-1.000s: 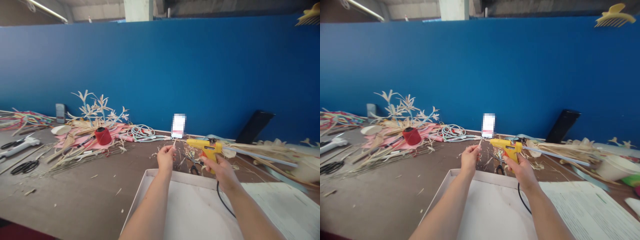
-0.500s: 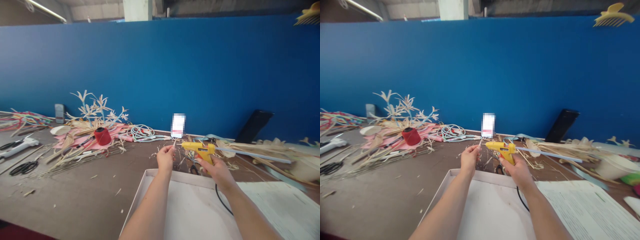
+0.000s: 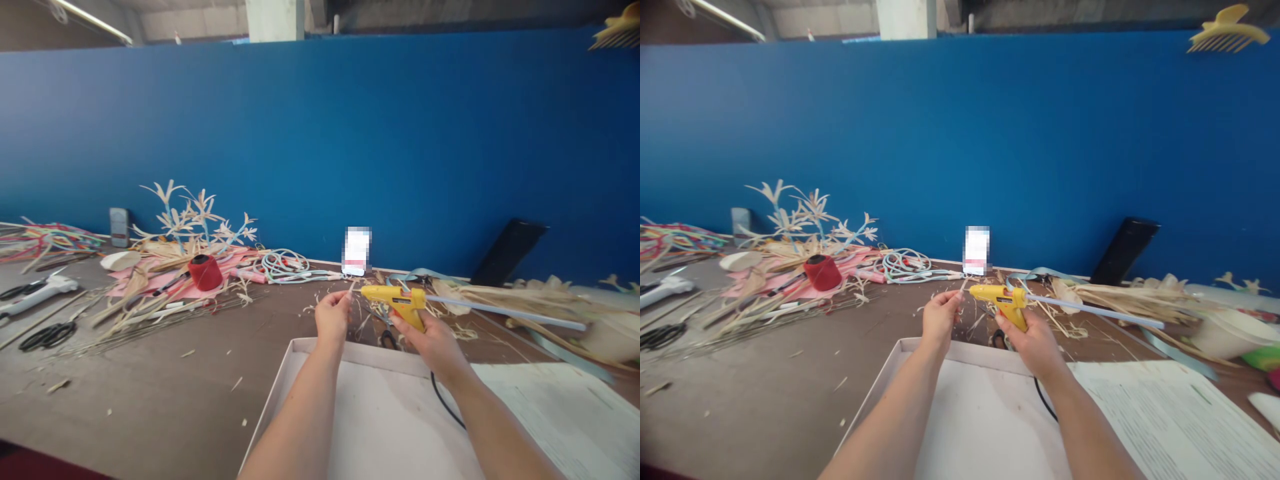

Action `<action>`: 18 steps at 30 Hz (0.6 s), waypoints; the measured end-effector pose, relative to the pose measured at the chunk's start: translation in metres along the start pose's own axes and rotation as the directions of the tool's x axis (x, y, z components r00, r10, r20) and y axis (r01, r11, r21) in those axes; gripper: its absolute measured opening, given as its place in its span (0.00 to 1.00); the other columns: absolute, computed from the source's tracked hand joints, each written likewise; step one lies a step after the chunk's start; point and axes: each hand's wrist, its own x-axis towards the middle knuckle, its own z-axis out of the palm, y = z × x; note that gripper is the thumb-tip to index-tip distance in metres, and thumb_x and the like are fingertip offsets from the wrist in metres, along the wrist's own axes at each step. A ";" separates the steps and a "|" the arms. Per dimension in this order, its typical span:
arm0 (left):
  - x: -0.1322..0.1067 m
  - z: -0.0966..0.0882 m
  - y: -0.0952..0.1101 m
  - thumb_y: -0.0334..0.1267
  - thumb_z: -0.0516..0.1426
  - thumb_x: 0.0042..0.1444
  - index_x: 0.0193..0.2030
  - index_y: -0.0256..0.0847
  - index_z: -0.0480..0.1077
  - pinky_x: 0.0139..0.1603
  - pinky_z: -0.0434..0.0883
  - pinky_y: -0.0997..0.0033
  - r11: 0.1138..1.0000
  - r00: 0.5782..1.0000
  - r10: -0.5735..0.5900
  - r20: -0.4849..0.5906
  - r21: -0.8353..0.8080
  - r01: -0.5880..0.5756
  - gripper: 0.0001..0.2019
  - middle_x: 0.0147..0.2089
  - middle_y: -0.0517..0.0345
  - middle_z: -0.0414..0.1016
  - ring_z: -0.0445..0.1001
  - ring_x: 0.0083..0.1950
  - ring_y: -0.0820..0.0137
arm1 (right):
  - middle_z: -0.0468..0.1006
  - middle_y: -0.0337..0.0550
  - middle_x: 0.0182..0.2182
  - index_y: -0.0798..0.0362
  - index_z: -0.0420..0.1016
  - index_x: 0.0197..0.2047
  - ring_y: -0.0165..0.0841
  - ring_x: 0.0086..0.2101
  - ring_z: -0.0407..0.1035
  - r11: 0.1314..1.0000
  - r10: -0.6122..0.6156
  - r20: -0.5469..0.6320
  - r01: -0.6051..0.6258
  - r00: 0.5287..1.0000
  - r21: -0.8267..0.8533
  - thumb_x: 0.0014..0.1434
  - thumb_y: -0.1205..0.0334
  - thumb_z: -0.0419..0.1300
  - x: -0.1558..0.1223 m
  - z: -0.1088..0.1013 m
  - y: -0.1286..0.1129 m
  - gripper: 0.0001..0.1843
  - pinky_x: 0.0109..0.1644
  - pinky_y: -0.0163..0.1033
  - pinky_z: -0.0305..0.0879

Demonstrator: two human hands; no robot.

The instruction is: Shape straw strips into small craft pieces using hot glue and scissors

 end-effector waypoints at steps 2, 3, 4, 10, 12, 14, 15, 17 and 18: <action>0.000 0.000 0.000 0.42 0.61 0.41 0.33 0.33 0.74 0.17 0.58 0.79 1.000 1.000 -0.006 0.002 0.003 0.006 0.14 0.22 0.59 0.69 0.61 0.19 0.79 | 0.75 0.41 0.23 0.53 0.76 0.37 0.36 0.25 0.67 1.000 -0.004 0.000 0.004 1.000 -0.005 0.47 0.43 0.57 0.000 0.000 0.000 0.23 0.29 0.39 0.61; 0.000 0.000 0.001 0.42 0.61 0.42 0.33 0.33 0.74 0.18 0.58 0.79 1.000 1.000 -0.007 0.003 0.003 0.007 0.14 0.22 0.59 0.69 0.60 0.19 0.80 | 0.75 0.41 0.23 0.53 0.76 0.37 0.36 0.25 0.67 1.000 -0.008 0.001 0.008 1.000 -0.005 0.47 0.43 0.57 0.000 0.000 0.000 0.23 0.30 0.39 0.61; 0.000 0.000 0.001 0.41 0.61 0.42 0.33 0.33 0.74 0.18 0.58 0.79 1.000 1.000 -0.008 0.004 0.004 0.008 0.14 0.22 0.59 0.69 0.60 0.19 0.80 | 0.75 0.41 0.24 0.53 0.76 0.37 0.36 0.26 0.67 1.000 -0.013 0.002 0.013 1.000 -0.006 0.47 0.43 0.57 0.000 0.000 0.000 0.23 0.30 0.39 0.61; -0.001 0.001 0.002 0.41 0.61 0.42 0.32 0.34 0.74 0.18 0.58 0.79 1.000 1.000 -0.012 0.002 0.008 0.012 0.13 0.22 0.59 0.70 0.61 0.19 0.79 | 0.74 0.40 0.22 0.53 0.75 0.37 0.35 0.24 0.66 0.999 -0.023 -0.001 0.023 1.000 -0.046 0.48 0.43 0.56 0.000 0.000 0.000 0.23 0.29 0.39 0.60; -0.002 0.001 0.002 0.41 0.61 0.42 0.32 0.34 0.74 0.18 0.58 0.79 1.000 1.000 -0.012 0.002 0.008 0.012 0.12 0.22 0.59 0.70 0.61 0.19 0.79 | 0.73 0.40 0.21 0.53 0.75 0.36 0.36 0.24 0.66 0.997 -0.026 0.001 0.026 1.000 -0.071 0.48 0.43 0.56 0.000 0.000 0.000 0.23 0.30 0.39 0.60; -0.001 0.001 0.002 0.40 0.61 0.42 0.32 0.34 0.74 0.18 0.58 0.79 1.000 1.000 -0.014 0.002 0.009 0.014 0.12 0.23 0.59 0.70 0.61 0.19 0.79 | 0.73 0.39 0.21 0.53 0.75 0.36 0.37 0.26 0.67 0.996 -0.030 -0.004 0.030 1.000 -0.079 0.49 0.43 0.56 -0.001 -0.001 -0.001 0.22 0.31 0.40 0.61; -0.001 0.001 0.002 0.40 0.61 0.42 0.32 0.34 0.74 0.18 0.58 0.79 1.000 1.000 -0.015 0.002 0.010 0.015 0.12 0.23 0.59 0.70 0.61 0.19 0.79 | 0.74 0.40 0.22 0.53 0.75 0.36 0.38 0.27 0.68 0.996 -0.031 -0.008 0.030 0.999 -0.079 0.49 0.43 0.56 -0.001 -0.001 -0.002 0.22 0.32 0.40 0.61; -0.001 0.001 0.002 0.39 0.61 0.42 0.32 0.34 0.74 0.18 0.58 0.79 1.000 1.000 -0.016 0.000 0.016 0.016 0.11 0.23 0.58 0.70 0.61 0.20 0.79 | 0.75 0.40 0.24 0.52 0.75 0.37 0.38 0.28 0.69 0.997 -0.026 -0.009 0.025 1.000 -0.076 0.49 0.44 0.56 -0.001 -0.001 -0.002 0.22 0.33 0.40 0.62; -0.001 0.000 0.002 0.39 0.61 0.42 0.32 0.34 0.74 0.18 0.58 0.79 1.000 1.000 -0.015 -0.001 0.018 0.015 0.11 0.23 0.58 0.70 0.62 0.20 0.79 | 0.75 0.41 0.25 0.52 0.75 0.38 0.38 0.28 0.69 0.997 -0.021 -0.006 0.021 1.000 -0.073 0.49 0.44 0.56 -0.001 -0.001 -0.001 0.22 0.33 0.40 0.62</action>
